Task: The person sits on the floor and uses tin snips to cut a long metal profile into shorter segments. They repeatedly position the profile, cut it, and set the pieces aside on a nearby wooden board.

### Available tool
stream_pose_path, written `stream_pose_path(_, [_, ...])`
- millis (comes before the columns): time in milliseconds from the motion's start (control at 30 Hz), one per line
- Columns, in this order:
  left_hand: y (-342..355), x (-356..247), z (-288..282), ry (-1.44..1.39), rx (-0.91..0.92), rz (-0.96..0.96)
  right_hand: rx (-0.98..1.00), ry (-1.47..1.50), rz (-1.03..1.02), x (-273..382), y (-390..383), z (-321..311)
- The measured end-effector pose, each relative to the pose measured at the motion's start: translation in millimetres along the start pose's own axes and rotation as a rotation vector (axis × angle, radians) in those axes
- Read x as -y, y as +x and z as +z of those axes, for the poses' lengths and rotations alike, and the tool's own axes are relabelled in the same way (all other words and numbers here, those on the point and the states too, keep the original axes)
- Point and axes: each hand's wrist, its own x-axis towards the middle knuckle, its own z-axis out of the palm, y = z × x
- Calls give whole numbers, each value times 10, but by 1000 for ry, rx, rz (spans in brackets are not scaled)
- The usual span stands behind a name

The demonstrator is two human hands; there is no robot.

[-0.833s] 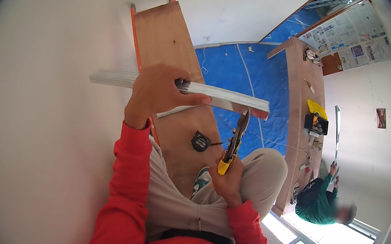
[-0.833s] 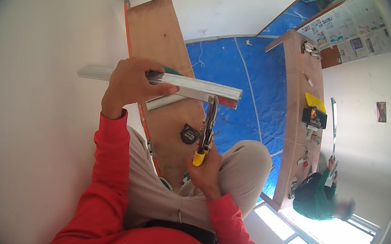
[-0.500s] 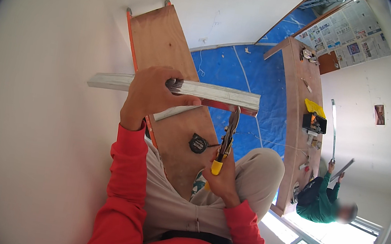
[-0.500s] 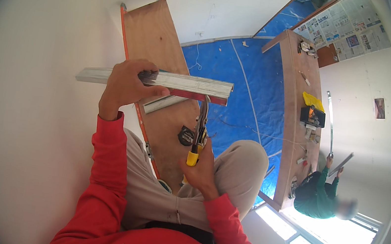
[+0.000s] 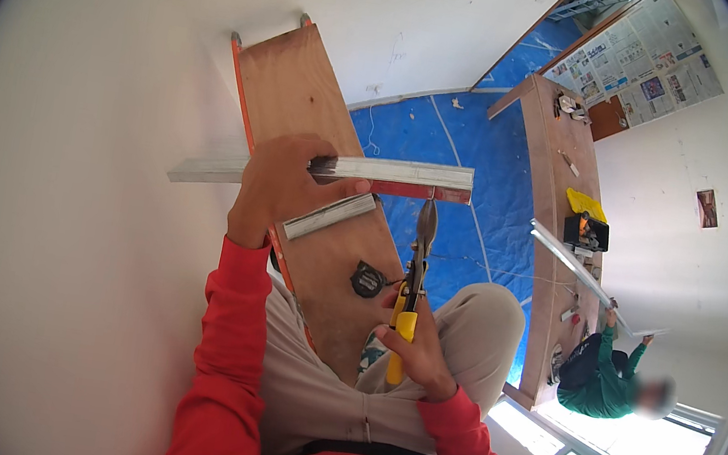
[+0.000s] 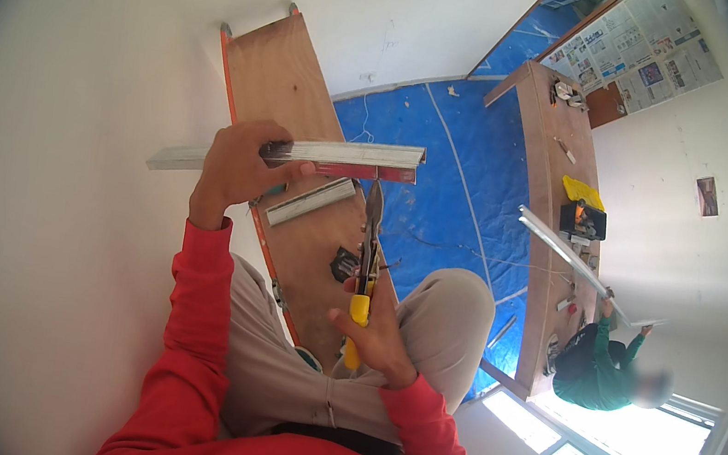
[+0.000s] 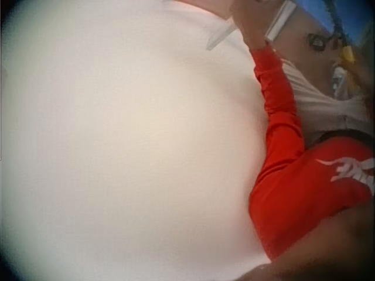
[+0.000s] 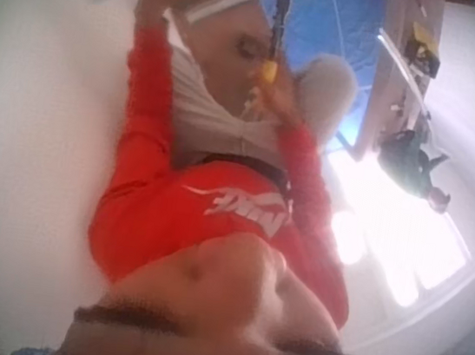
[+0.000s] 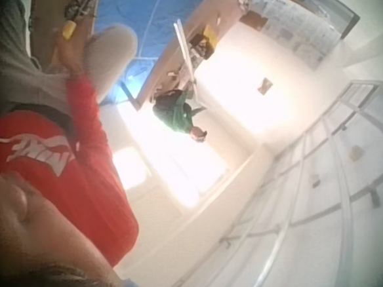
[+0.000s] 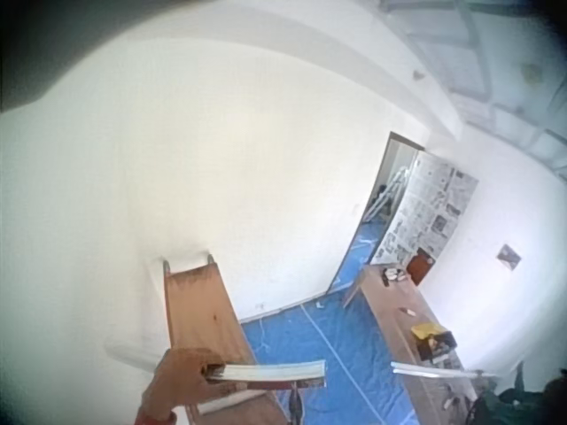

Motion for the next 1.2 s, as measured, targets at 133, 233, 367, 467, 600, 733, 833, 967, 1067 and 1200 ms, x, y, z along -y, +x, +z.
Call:
stream_pose_path(133, [-28, 117, 113, 9, 42, -35, 109, 212, 203, 45, -47, -20])
stream_pose_path(233, [-34, 188, 141, -9, 80, -114, 152, 352, 318, 110, -91, -43])
stream_pose_path(367, [-22, 219, 114, -35, 155, -153, 175, 278, 331, 168, -74, -80])
stream_pose_path(467, [-35, 219, 67, -21, 221, -199, 169, 163, 320, 145, -18, -60])
stream_pose_path(600, [-63, 219, 19, -14, 231, -196, 111, 94, 263, 66, 34, 14])
stream_pose_path(733, [-70, 221, 45, -13, 213, -212, 33, -113, 242, 24, 64, 17])
stream_pose_path(833, [-61, 224, 91, -4, 226, -225, 16, -157, 248, 23, 91, -32])
stream_pose_path(967, [-33, 239, 151, 11, 241, -181, -22, -140, 239, 32, 117, -55])
stream_pose_path(1067, [-16, 262, 242, 7, 238, -120, -46, -142, 214, 14, 130, -46])
stream_pose_path(1200, [-5, 317, 371, -12, 247, -99, -56, -122, 287, -13, 128, -32])
